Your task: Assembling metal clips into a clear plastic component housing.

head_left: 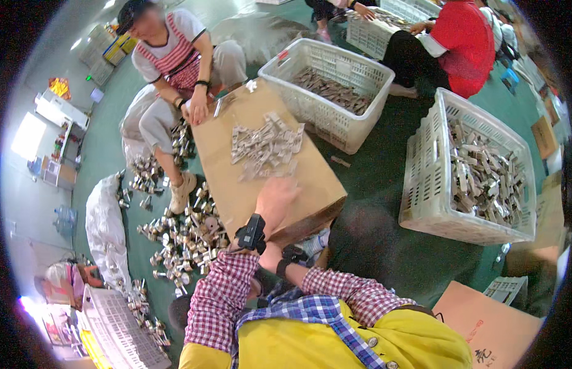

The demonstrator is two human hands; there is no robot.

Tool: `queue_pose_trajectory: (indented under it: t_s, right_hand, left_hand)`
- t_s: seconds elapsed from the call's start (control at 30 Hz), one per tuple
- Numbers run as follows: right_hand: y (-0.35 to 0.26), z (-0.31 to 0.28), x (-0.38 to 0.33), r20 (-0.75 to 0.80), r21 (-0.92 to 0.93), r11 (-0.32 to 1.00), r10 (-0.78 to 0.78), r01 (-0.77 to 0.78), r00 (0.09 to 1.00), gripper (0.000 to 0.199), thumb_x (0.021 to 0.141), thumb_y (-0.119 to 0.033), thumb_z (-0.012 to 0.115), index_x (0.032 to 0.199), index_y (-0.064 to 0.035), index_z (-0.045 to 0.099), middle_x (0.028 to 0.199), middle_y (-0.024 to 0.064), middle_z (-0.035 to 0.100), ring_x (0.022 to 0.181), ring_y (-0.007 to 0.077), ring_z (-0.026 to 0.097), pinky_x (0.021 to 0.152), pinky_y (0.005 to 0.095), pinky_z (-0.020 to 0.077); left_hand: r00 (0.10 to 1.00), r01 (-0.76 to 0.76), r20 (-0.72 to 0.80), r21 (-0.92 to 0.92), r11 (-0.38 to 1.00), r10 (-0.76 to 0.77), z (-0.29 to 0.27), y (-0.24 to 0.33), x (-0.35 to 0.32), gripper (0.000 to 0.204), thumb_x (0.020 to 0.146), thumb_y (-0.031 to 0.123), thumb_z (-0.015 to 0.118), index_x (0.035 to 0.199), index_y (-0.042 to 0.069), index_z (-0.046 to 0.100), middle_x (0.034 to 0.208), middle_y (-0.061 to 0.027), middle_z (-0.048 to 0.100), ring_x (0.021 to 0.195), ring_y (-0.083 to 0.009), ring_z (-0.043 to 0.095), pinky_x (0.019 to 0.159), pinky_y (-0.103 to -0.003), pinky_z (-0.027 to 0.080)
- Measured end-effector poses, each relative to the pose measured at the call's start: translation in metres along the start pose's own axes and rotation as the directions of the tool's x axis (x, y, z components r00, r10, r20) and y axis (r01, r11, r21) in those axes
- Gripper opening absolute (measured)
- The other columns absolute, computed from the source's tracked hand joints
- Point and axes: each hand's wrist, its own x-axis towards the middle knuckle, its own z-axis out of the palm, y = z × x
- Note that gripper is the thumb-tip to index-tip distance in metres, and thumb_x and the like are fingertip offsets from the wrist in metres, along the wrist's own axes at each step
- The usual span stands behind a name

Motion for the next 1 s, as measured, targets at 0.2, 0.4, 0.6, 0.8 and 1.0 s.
queue_pose_trajectory:
  t_s: [0.2,0.4,0.6,0.8,1.0]
  right_hand:
    - [0.001,-0.031,-0.006,0.049,0.101,0.982,-0.168,0.162,0.985,0.040,0.081,-0.048,0.061,0.078,-0.0090,0.070,0.069,0.0137,0.065,0.062,0.0259,0.063,0.060,0.0379,0.0476]
    - [0.013,-0.026,-0.007,0.116,0.254,0.967,-0.064,0.032,0.991,0.044,0.080,-0.053,0.062,0.088,-0.0109,0.073,0.071,0.0087,0.067,0.064,0.0170,0.063,0.065,0.0312,0.0479]
    - [0.009,-0.021,-0.004,0.079,0.119,0.985,-0.134,0.124,0.988,0.040,0.082,-0.049,0.062,0.073,-0.0098,0.069,0.067,0.0093,0.065,0.061,0.0169,0.060,0.062,0.0333,0.0476]
    - [0.014,-0.053,-0.001,0.053,0.279,0.960,-0.001,-0.014,0.999,0.032,0.083,-0.037,0.067,0.089,-0.0058,0.072,0.076,0.0039,0.069,0.068,0.0060,0.060,0.063,0.0252,0.0485]
    - [-0.004,-0.035,-0.013,0.092,0.187,0.979,0.064,-0.080,0.994,0.031,0.084,-0.031,0.068,0.095,-0.0023,0.071,0.084,0.0038,0.071,0.075,0.0074,0.062,0.070,0.0234,0.0483]
  left_hand:
    - [0.966,-0.258,0.045,0.190,0.947,0.254,-0.004,0.010,0.041,0.013,0.072,0.015,0.061,0.084,0.012,0.066,0.106,-0.0104,0.058,0.108,-0.0264,0.051,0.107,-0.046,0.029]
    - [0.985,0.101,0.161,-0.233,0.967,-0.064,-0.040,0.022,0.020,0.014,0.080,0.017,0.063,0.091,0.007,0.060,0.082,-0.0117,0.064,0.079,-0.0301,0.062,0.072,-0.039,0.050]
    - [0.825,0.497,0.162,-0.665,0.557,-0.541,-0.108,-0.042,-0.060,0.012,0.087,0.008,0.060,0.097,0.002,0.063,0.081,0.0009,0.062,0.073,-0.0069,0.056,0.067,-0.023,0.048]
    - [0.598,0.275,0.092,-0.957,0.096,-0.796,-0.108,-0.085,-0.132,0.020,0.091,0.014,0.058,0.107,0.003,0.061,0.085,-0.0006,0.063,0.073,-0.0079,0.058,0.066,-0.022,0.048]
    - [0.521,0.200,0.235,-0.968,-0.151,-0.820,-0.046,-0.088,-0.207,0.020,0.092,0.013,0.057,0.108,0.001,0.057,0.089,-0.0026,0.061,0.072,-0.0104,0.057,0.067,-0.024,0.048]
